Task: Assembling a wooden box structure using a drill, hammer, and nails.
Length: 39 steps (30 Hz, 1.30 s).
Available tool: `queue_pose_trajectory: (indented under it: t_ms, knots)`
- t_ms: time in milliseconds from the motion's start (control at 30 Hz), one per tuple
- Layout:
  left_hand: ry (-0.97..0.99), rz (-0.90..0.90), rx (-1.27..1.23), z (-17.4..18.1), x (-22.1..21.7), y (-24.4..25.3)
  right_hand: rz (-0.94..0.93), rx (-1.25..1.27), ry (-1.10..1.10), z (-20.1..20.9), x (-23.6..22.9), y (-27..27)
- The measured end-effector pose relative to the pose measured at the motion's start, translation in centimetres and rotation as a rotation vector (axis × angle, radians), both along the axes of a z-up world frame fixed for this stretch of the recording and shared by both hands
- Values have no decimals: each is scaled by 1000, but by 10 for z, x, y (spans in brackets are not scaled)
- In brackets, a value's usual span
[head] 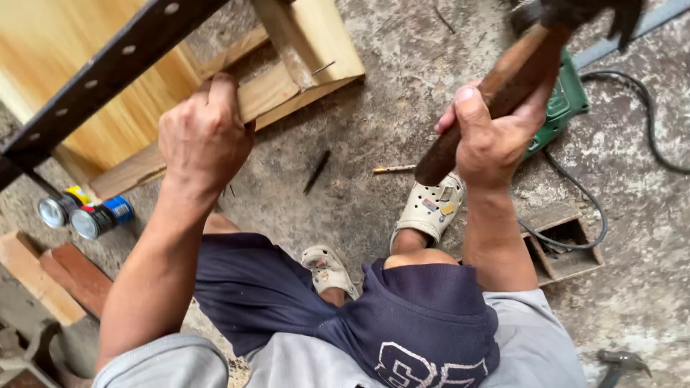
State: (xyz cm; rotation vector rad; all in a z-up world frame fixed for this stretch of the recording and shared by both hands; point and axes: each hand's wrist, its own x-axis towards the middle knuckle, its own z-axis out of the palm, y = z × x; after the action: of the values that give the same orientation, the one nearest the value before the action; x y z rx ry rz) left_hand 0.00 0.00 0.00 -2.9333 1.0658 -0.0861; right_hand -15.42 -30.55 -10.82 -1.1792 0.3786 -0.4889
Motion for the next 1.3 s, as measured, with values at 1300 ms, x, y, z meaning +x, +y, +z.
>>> queue_pose_trajectory:
  t_ms: [1300]
  knots:
    - [-42, -2, -16, -2, -2, 1, 807, 369, 154, -22, 66, 1]
